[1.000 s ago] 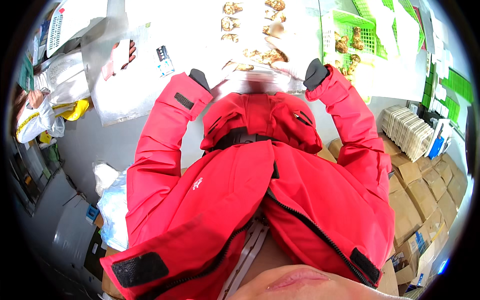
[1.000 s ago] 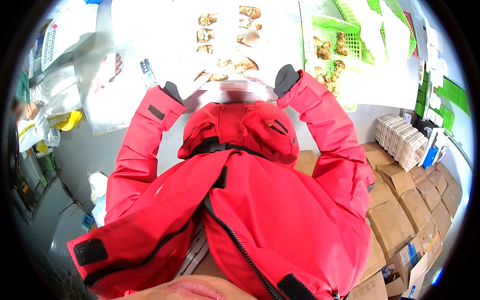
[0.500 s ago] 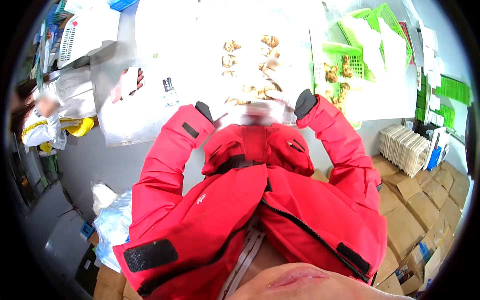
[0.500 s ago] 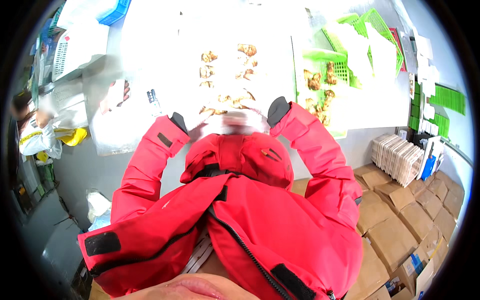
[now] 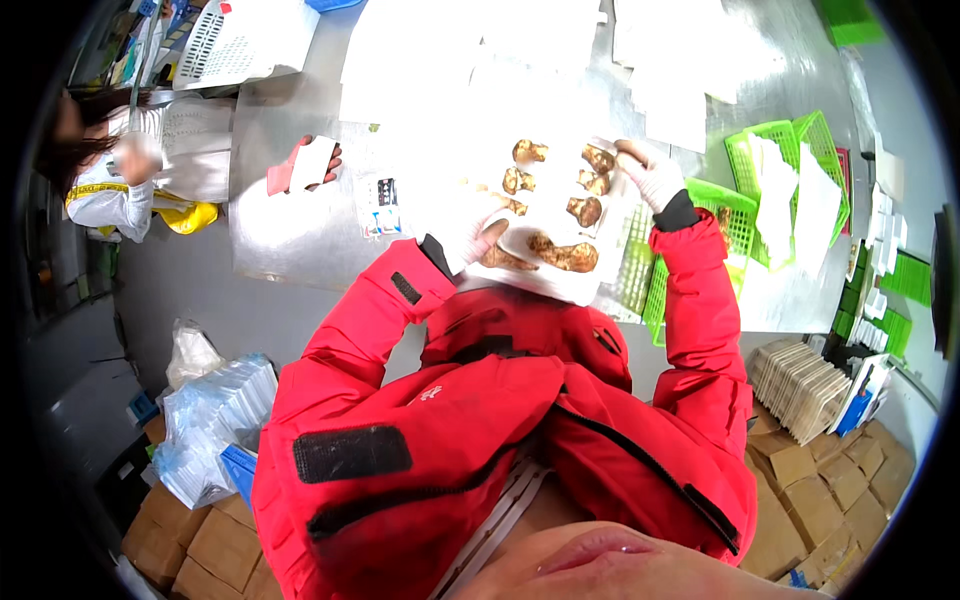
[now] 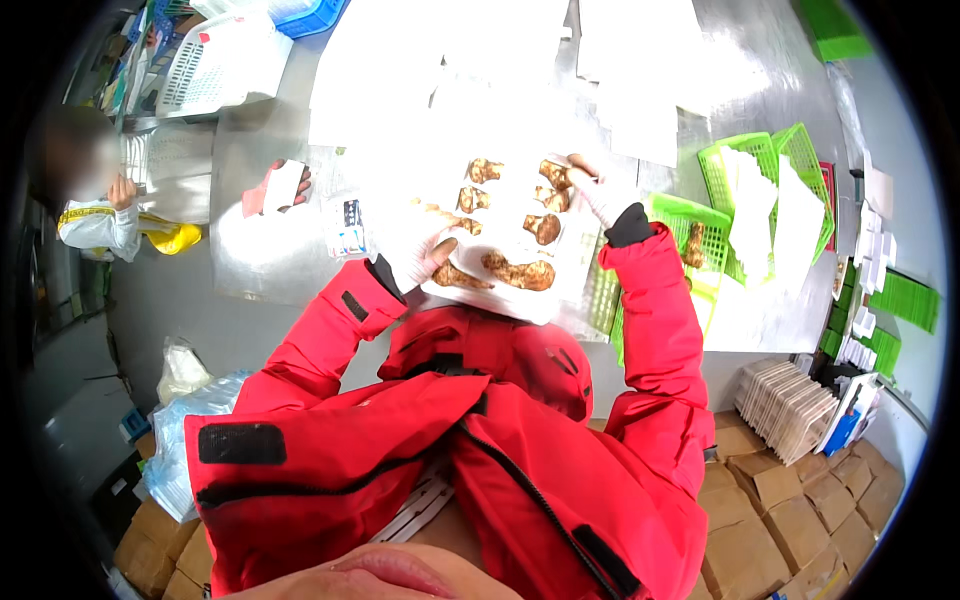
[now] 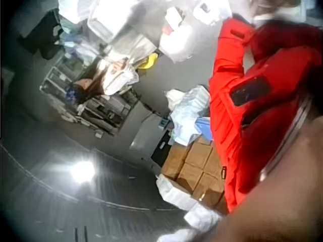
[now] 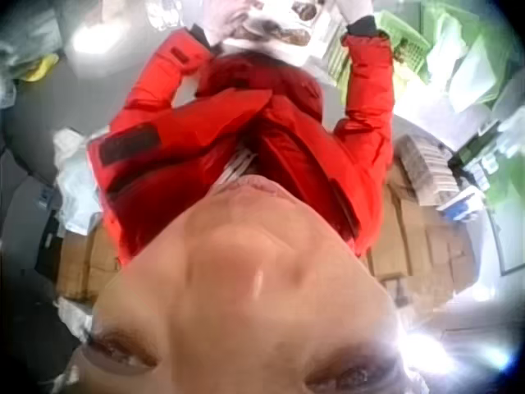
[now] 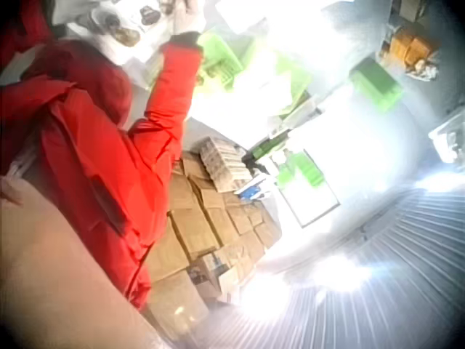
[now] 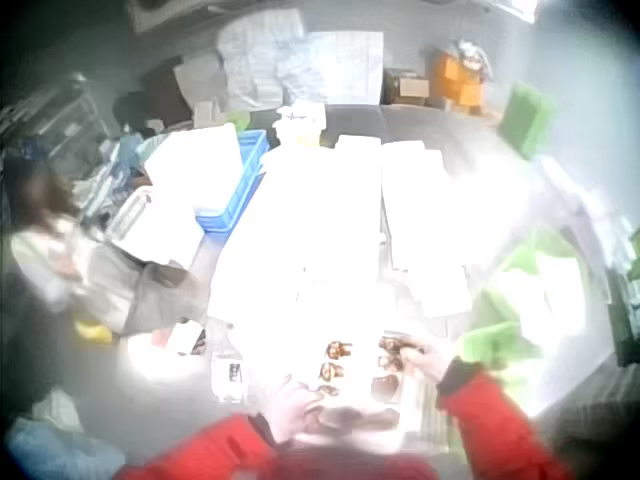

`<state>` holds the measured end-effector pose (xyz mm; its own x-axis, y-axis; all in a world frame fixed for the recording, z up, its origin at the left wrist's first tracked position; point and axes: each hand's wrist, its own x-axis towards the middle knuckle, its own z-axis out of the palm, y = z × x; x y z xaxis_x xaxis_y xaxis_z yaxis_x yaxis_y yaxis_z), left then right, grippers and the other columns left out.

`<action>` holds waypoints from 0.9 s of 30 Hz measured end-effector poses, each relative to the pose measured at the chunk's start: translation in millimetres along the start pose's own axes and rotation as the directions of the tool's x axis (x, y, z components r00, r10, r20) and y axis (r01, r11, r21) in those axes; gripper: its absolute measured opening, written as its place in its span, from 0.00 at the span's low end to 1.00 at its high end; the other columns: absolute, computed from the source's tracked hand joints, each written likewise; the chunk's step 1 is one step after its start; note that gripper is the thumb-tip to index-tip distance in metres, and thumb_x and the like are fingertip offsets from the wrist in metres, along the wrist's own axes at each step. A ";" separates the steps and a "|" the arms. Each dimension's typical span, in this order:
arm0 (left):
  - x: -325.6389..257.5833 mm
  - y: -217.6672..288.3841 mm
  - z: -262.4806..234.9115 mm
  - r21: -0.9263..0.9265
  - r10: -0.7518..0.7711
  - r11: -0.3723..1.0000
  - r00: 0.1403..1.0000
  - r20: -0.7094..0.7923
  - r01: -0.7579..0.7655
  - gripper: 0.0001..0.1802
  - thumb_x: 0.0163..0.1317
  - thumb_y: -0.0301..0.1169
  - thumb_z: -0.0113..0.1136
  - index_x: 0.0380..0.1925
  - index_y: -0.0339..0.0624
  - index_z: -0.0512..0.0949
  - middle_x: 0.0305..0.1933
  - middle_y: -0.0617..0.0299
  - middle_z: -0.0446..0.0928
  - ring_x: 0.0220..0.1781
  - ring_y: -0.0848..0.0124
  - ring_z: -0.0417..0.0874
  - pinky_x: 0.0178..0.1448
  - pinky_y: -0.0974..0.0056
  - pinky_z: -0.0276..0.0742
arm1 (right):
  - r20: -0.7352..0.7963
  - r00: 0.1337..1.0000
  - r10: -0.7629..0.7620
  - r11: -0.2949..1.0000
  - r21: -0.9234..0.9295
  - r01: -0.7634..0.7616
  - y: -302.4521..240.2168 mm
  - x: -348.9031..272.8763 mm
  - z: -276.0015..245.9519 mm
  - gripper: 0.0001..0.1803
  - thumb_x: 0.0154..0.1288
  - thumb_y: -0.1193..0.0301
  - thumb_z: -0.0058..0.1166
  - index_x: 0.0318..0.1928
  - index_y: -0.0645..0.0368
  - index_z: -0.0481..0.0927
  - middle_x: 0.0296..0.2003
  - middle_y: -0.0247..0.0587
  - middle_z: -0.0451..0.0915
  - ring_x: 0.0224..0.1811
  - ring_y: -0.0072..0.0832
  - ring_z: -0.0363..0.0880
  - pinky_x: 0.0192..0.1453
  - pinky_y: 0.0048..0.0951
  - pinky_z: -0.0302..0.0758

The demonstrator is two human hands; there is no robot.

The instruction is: The person picks up mushrooms from a green crate and carefully arranges them into a partitioned white box before placing a paper sheet over them.

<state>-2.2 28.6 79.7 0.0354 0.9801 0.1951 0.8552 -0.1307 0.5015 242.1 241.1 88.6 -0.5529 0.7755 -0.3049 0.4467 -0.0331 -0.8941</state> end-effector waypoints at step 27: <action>-24.3 -254.1 -50.6 -0.304 -0.868 0.496 0.450 -0.213 0.813 0.25 0.54 0.37 0.57 0.50 0.35 0.71 0.46 0.49 0.76 0.46 0.63 0.77 0.53 0.65 0.70 | 0.045 0.996 -0.077 0.983 -0.162 0.083 -7.0 191.6 11.8 0.17 0.59 0.63 0.52 0.47 0.57 0.78 0.39 0.40 0.81 0.41 0.27 0.78 0.48 0.24 0.72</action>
<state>-246.5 30.5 -9.9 -0.8360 0.5224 -0.1682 0.2959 0.6872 0.6635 124.7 382.4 32.5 -0.6167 0.7464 -0.2501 0.5075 0.1341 -0.8512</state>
